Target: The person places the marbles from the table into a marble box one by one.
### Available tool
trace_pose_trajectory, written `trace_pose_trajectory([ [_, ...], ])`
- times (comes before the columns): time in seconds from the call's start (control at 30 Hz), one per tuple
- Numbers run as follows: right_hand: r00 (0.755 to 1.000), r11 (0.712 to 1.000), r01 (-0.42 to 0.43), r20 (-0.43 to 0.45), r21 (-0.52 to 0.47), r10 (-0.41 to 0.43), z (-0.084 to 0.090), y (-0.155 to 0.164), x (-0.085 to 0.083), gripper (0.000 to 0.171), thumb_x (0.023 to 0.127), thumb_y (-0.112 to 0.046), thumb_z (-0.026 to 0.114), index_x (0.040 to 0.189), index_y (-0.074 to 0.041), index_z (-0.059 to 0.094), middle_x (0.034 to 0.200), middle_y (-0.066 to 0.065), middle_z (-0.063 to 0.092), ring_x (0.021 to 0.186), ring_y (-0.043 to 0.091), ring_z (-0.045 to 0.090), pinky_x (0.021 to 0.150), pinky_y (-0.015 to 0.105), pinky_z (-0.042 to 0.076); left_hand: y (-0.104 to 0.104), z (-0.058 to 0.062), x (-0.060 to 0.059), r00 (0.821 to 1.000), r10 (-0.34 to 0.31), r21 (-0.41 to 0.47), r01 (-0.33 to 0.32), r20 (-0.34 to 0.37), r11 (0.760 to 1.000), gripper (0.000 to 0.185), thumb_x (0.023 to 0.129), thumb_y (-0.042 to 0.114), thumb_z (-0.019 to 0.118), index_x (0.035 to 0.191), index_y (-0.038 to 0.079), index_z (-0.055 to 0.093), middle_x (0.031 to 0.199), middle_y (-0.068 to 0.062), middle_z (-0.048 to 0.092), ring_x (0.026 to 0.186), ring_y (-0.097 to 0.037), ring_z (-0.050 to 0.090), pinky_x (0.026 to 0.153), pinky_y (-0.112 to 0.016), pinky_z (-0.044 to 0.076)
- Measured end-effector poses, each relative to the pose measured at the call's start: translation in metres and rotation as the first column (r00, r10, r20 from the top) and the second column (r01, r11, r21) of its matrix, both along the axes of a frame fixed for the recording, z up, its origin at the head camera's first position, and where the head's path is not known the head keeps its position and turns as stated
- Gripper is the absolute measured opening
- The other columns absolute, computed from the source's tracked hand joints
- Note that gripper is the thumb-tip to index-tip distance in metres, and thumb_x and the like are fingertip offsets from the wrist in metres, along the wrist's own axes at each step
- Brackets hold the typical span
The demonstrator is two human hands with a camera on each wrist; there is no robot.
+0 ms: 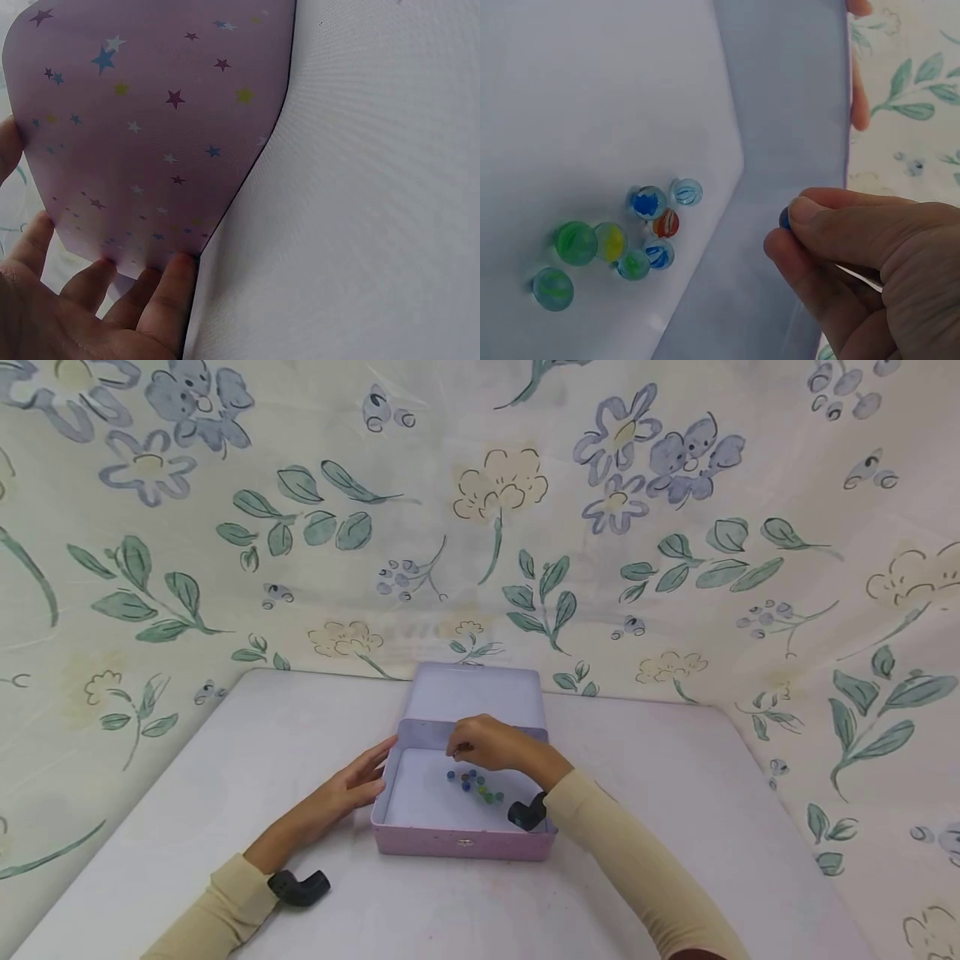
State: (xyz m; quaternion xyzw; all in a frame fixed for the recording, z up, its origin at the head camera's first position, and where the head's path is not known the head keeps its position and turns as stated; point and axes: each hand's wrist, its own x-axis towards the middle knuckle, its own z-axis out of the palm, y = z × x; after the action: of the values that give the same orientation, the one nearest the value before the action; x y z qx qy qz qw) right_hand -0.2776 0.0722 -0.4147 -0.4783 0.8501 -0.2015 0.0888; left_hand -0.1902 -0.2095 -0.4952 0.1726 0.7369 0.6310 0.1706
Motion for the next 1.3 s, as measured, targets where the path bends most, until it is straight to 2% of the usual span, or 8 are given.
trace_pose_trajectory([
  [0.37,0.998,0.997,0.041,0.045,0.070,-0.044,-0.013,-0.006,0.000,0.015,0.092,-0.002,0.069,0.104,-0.004,0.077,0.099,0.004,0.073,0.088,0.010,0.067,0.080,0.017,0.056,0.002,0.003,0.001,1.000,0.004,0.000,-0.004,0.000,1.000,0.067,0.105,0.022,0.048,0.161,0.035,0.014,0.170,0.000,0.000,0.155,-0.043,0.003,0.119,-0.066,0.021],
  [0.6,0.999,0.998,-0.002,0.035,0.071,-0.001,-0.023,-0.005,0.003,0.013,0.091,-0.002,0.070,0.101,-0.006,0.078,0.099,0.004,0.074,0.090,0.010,0.069,0.081,0.015,0.055,0.002,0.002,0.001,1.000,-0.009,0.002,0.009,-0.002,1.000,0.067,0.105,0.022,0.048,0.161,0.036,0.013,0.170,0.001,-0.001,0.155,-0.042,0.002,0.119,-0.065,0.021],
  [0.83,0.999,0.996,-0.026,0.042,0.080,0.023,-0.028,-0.007,0.003,0.013,0.090,-0.003,0.071,0.101,-0.006,0.078,0.099,0.003,0.075,0.091,0.010,0.069,0.082,0.015,0.055,0.001,0.001,0.000,1.000,0.006,-0.009,-0.006,-0.013,1.000,0.066,0.105,0.023,0.049,0.160,0.038,0.015,0.170,0.002,0.001,0.155,-0.042,0.003,0.119,-0.066,0.022],
  [1.3,0.999,0.995,-0.029,0.049,0.098,0.024,-0.032,-0.009,0.002,0.011,0.090,-0.004,0.072,0.099,-0.007,0.078,0.097,0.002,0.073,0.087,0.007,0.066,0.079,0.012,0.053,0.002,0.001,0.000,1.000,0.000,-0.005,0.000,-0.016,1.000,0.066,0.105,0.022,0.048,0.160,0.036,0.014,0.170,0.001,0.000,0.155,-0.043,0.003,0.118,-0.066,0.022],
])
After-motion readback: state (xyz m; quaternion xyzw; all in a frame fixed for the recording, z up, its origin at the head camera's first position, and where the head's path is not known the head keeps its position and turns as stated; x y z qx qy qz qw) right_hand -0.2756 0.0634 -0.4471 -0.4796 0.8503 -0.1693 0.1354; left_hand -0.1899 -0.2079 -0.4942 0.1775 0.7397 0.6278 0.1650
